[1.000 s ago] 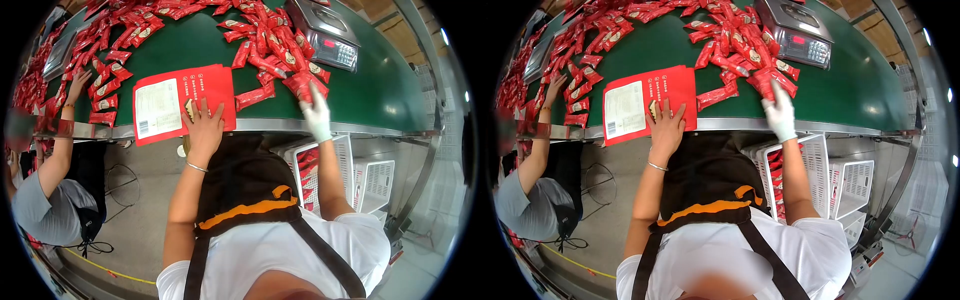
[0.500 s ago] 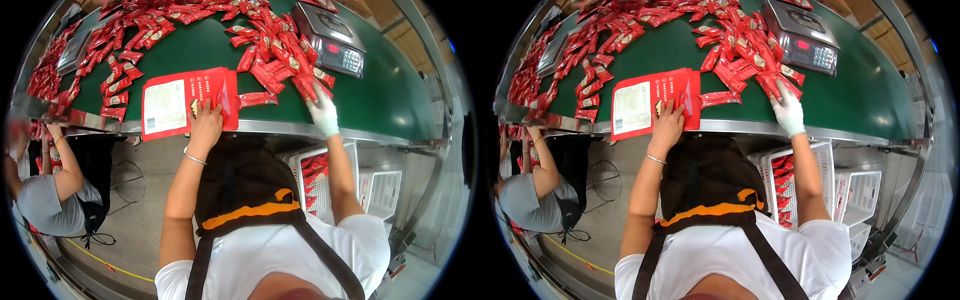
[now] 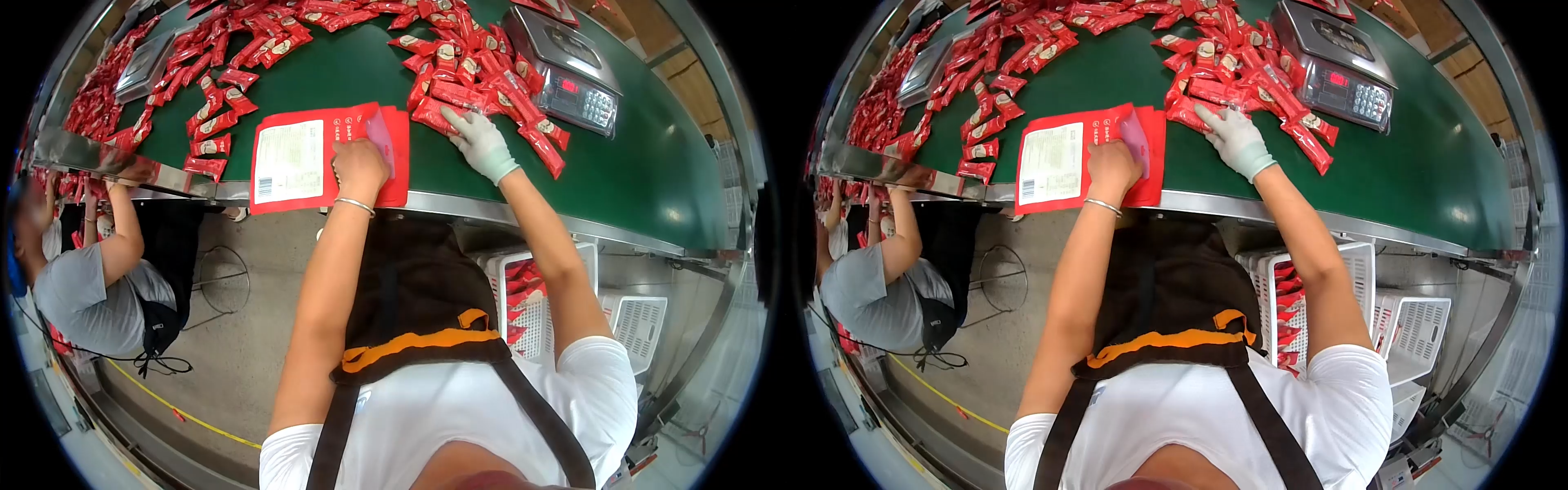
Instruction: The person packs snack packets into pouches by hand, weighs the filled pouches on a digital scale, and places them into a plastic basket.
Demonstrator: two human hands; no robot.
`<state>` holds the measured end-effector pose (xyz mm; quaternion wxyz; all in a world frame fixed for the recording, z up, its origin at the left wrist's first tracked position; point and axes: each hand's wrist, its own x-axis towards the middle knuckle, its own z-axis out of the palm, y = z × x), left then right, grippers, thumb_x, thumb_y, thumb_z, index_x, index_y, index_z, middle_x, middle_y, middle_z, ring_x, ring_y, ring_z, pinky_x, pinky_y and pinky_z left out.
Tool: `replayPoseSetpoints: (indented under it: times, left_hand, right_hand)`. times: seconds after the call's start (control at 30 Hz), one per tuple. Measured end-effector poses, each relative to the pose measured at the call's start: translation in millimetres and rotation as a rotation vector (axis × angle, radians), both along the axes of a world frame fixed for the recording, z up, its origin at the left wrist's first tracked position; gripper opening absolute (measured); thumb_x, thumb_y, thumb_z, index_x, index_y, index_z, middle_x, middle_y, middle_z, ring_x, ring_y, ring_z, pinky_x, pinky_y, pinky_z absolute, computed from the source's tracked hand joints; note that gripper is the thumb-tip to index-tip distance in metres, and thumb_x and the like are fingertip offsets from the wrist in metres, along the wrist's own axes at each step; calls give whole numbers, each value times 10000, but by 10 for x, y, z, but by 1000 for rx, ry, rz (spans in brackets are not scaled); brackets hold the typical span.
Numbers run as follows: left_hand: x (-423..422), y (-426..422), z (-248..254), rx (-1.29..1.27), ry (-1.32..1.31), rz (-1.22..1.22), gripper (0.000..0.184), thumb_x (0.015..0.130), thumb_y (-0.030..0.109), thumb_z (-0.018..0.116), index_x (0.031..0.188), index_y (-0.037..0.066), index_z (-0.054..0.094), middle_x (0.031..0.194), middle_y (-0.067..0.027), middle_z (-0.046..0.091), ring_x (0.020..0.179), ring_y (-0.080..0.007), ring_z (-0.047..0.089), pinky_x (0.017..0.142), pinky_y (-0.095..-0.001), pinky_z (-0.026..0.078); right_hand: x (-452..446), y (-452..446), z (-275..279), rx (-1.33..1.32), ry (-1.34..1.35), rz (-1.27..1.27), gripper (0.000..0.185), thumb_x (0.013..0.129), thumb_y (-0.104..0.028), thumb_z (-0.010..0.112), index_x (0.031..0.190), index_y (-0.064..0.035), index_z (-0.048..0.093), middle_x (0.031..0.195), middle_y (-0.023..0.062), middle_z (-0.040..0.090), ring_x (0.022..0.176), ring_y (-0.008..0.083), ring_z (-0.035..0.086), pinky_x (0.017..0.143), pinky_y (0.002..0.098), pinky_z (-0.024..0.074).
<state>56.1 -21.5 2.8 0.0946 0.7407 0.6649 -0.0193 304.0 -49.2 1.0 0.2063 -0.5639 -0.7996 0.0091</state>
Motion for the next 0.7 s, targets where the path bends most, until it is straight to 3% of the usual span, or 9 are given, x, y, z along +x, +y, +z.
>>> replayPoseSetpoints:
  times: [0.13, 0.23, 0.3, 0.33, 0.43, 0.47, 0.53, 0.6, 0.7]
  left_hand:
    - [66, -58, 138, -152, -11, -53, 344, 858, 246, 636, 1085, -6, 696, 1106, -198, 674, 1146, -388, 559, 911, -514, 523]
    - [154, -66, -145, -89, 14, -57, 316, 871, 210, 615, 1075, -13, 705, 1227, -220, 582, 1228, -395, 481, 971, -611, 452]
    - [148, -170, -183, 20, -61, 32, 285, 875, 195, 608, 1037, -13, 717, 1248, -216, 515, 1271, -388, 419, 957, -664, 429]
    - [107, -194, -195, 22, -59, 34, 285, 875, 195, 608, 1037, -13, 717, 1248, -216, 515, 1271, -388, 419, 957, -664, 429]
    - [7, -285, -255, 98, -155, -17, 255, 880, 200, 608, 982, 2, 733, 1154, -194, 544, 1205, -379, 478, 946, -651, 441]
    - [-16, -306, -264, 144, -246, -17, 250, 876, 201, 610, 964, 3, 733, 1146, -193, 549, 1167, -380, 508, 943, -643, 443]
    - [-54, -317, -216, 203, -337, -9, 245, 872, 203, 612, 946, 4, 734, 1138, -191, 553, 1129, -382, 537, 940, -636, 445]
    - [-73, -398, -139, 304, -463, 24, 219, 858, 179, 623, 884, -17, 718, 1131, -217, 592, 1038, -396, 587, 907, -506, 485]
    - [-85, -433, -200, 406, -567, 49, 202, 852, 159, 622, 873, -21, 711, 1181, -237, 597, 1060, -412, 586, 910, -503, 478]
  right_hand:
    - [-86, -346, -36, -88, 69, -54, 510, 907, -206, 652, 1401, -212, 526, 1020, 158, 608, 937, 365, 601, 820, 454, 503]
    - [-113, -464, 11, -158, 7, -126, 500, 918, -220, 639, 1405, -193, 527, 1037, 175, 622, 989, 371, 609, 839, 452, 513]
    - [-48, -445, -47, -63, 168, -71, 482, 932, -218, 611, 1405, -176, 527, 1082, 190, 631, 1012, 377, 616, 858, 436, 516]
    - [-55, -477, 78, -204, 300, -133, 464, 940, -224, 593, 1396, -168, 535, 1112, 202, 636, 1024, 380, 622, 884, 431, 509]
    - [-192, -552, 163, -138, 293, -214, 489, 929, -244, 611, 1407, -186, 524, 1069, 196, 639, 975, 373, 632, 865, 442, 510]
    - [-253, -570, 130, -267, 134, -212, 538, 900, -241, 644, 1420, -208, 510, 1035, 193, 634, 952, 375, 625, 843, 458, 509]
    - [-220, -602, -3, -105, 18, -181, 594, 860, -187, 688, 1426, -195, 506, 1041, 195, 626, 949, 374, 619, 834, 451, 504]
    - [-222, -577, 11, -136, 37, -137, 591, 855, -162, 695, 1418, -167, 515, 1067, 198, 624, 958, 368, 622, 843, 432, 501]
    - [-455, -556, 227, -247, 387, -51, 623, 833, -92, 691, 1426, -139, 504, 1068, 196, 616, 981, 366, 606, 858, 418, 501]
